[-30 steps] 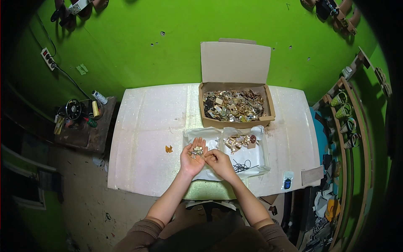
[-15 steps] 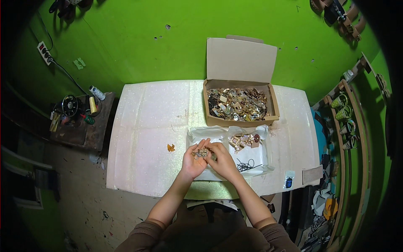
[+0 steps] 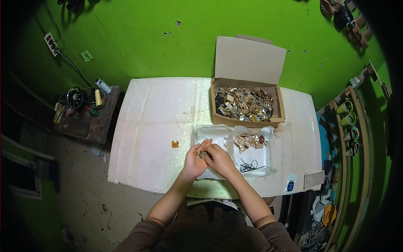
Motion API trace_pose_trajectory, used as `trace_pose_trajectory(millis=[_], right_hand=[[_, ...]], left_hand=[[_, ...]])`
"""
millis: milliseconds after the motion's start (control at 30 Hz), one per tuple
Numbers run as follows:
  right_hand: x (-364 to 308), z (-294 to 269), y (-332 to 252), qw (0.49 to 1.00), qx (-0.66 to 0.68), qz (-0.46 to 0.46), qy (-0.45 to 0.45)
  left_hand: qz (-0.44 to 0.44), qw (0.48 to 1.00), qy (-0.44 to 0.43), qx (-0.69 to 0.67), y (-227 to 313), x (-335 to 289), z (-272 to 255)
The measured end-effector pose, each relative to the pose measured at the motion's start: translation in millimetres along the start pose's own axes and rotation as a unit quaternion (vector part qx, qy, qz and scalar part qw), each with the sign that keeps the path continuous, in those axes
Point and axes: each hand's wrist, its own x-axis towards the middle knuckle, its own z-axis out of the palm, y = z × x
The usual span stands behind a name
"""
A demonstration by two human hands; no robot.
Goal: The recorder is sorting various small metal and plastic shoe components into separate trays.
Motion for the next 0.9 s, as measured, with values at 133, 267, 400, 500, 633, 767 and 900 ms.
trace_pose_trajectory(millis=[133,267,400,500,633,767,900], right_hand=[[3,11,14,1.000,-0.008,-0.024,0.010],[9,-1,14,0.996,0.085,0.013,-0.022],[7,-8,29,0.920,0.349,0.168,-0.059],[3,-14,42,0.916,0.350,0.193,-0.024],[-2,-14,53,0.897,0.379,0.225,-0.032],[-4,-12,51,0.857,0.432,0.272,-0.071],[3,-6,30,0.702,0.632,0.318,0.081]], left_hand=[[-0.001,1.000,0.011,-0.002,1,3,-2],[0.006,0.999,0.039,-0.026,6,-4,-2],[0.008,0.998,0.050,-0.046,14,-11,0],[0.014,0.997,0.065,-0.049,20,-11,-1],[0.023,0.996,0.072,-0.044,25,-9,0],[0.019,0.997,0.059,-0.042,26,-6,-1],[0.017,0.998,0.055,-0.034,19,-4,12]])
